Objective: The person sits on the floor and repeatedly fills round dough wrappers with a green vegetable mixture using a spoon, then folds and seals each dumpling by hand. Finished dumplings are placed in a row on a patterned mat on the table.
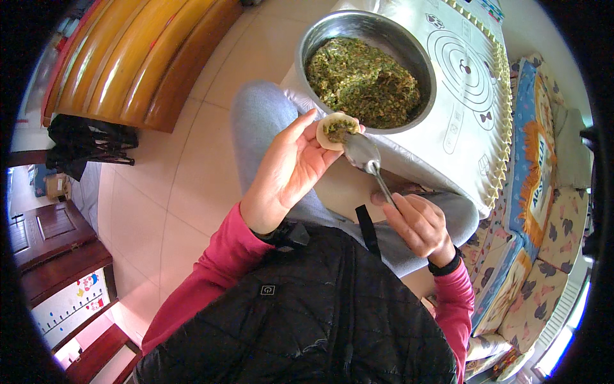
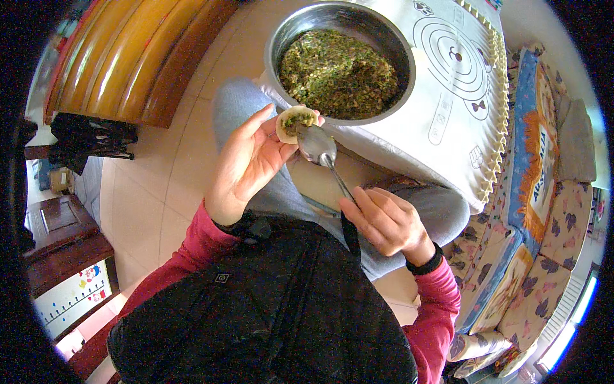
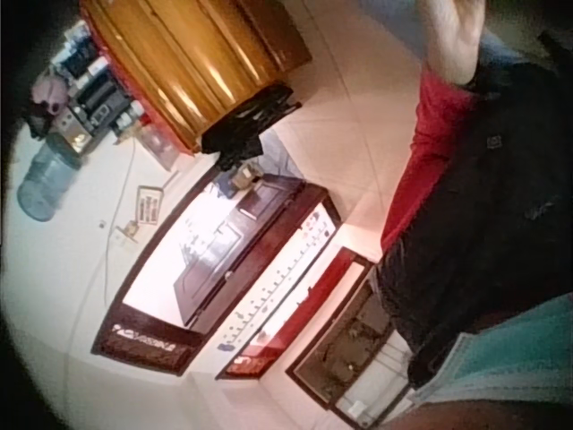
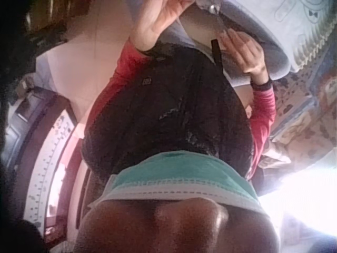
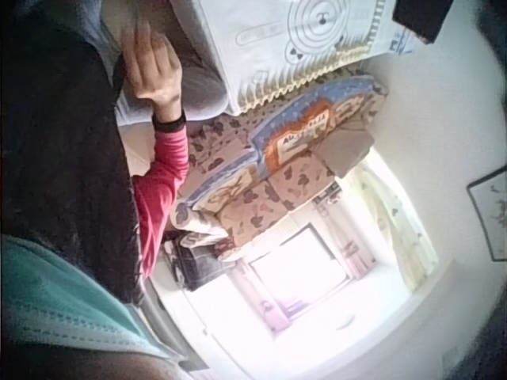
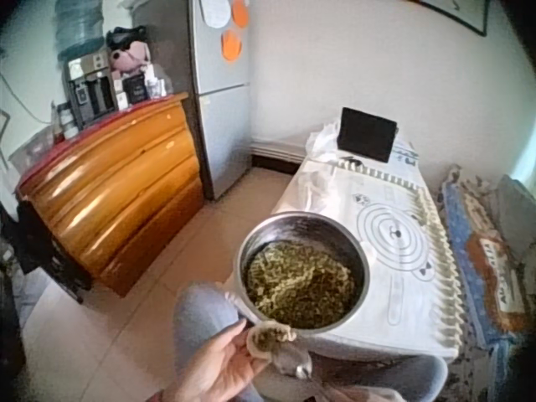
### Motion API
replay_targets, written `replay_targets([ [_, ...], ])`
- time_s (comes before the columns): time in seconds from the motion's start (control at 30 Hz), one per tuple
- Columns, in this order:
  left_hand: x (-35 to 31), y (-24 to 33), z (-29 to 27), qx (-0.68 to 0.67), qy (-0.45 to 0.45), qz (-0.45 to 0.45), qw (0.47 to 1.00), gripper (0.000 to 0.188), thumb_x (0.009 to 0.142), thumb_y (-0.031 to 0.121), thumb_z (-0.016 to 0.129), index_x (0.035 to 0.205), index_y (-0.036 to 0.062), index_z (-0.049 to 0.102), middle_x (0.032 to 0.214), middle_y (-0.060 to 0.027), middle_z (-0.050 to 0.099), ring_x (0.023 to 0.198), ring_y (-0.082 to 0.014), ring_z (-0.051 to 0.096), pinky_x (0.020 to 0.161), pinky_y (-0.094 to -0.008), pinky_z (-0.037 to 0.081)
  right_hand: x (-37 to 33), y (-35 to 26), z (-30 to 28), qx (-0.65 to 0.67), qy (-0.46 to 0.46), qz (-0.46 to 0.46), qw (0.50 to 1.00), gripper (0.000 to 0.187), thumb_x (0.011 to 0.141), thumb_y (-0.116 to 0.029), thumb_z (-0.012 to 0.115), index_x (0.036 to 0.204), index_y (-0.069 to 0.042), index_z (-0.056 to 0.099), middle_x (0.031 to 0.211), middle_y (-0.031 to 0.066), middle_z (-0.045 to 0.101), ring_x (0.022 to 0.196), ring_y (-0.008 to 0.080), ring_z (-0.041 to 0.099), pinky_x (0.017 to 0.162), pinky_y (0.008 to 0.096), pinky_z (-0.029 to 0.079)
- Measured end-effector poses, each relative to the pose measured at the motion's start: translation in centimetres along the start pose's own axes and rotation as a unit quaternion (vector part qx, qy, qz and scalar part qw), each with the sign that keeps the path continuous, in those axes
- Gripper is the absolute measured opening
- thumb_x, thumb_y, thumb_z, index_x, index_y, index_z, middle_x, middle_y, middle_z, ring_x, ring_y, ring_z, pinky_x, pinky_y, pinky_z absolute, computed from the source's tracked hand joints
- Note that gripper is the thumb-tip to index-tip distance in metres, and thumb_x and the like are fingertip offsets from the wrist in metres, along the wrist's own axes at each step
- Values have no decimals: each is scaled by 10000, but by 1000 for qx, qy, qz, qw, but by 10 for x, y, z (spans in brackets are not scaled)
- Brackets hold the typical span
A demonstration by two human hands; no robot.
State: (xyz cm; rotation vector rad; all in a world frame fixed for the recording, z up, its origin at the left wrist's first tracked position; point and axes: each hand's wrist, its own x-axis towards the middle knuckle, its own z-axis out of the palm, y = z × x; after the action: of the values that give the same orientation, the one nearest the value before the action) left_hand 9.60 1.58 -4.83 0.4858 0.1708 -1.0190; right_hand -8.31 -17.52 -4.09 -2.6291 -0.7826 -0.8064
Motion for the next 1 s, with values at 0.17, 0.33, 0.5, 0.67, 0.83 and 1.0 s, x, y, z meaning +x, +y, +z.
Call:
replay_targets([
  [0.17,3,-6,-1,32,6,38,999,479,1020,328,410,1262,-83,460,1251,-197,546,1149,-271,561,1014,-413,462,4,-10,-16,61,110,118,985,268,801,24,650,1068,52,641,973,171,655,789,285,657,674,364,568],
  [0.33,6,-12,-2,62,-2,43,997,493,1016,376,416,1289,-32,466,1265,-136,542,1111,-226,568,980,-403,478,24,-17,-15,204,164,302,917,219,956,-28,475,1073,96,612,810,162,663,655,203,628,618,288,514],
  [0.5,5,-15,-1,76,2,40,996,499,1018,392,408,1299,-18,463,1259,-121,550,1103,-215,570,956,-396,478,34,-23,-1,281,184,402,852,237,975,-25,451,1079,115,610,821,167,661,670,172,623,620,273,519],
  [0.67,6,-18,-3,78,11,39,996,499,1016,398,414,1298,-10,467,1241,-121,565,1109,-215,572,945,-383,479,30,-25,4,278,199,398,851,234,981,-10,435,1087,116,601,830,165,664,672,174,624,619,284,526],
  [0.83,9,-15,-10,43,-1,40,998,504,1016,389,419,1281,-35,474,1211,-148,573,1123,-250,577,971,-397,474,30,-6,1,202,254,447,834,225,986,-61,473,1076,83,620,818,135,657,660,157,609,634,275,519],
  [1.0,11,-14,-9,42,14,21,999,549,1022,394,381,1334,-55,429,1291,-194,535,1205,-296,533,1042,-394,434,42,46,30,261,242,575,736,251,987,-147,512,1024,68,635,726,78,636,578,107,564,555,235,467],
])
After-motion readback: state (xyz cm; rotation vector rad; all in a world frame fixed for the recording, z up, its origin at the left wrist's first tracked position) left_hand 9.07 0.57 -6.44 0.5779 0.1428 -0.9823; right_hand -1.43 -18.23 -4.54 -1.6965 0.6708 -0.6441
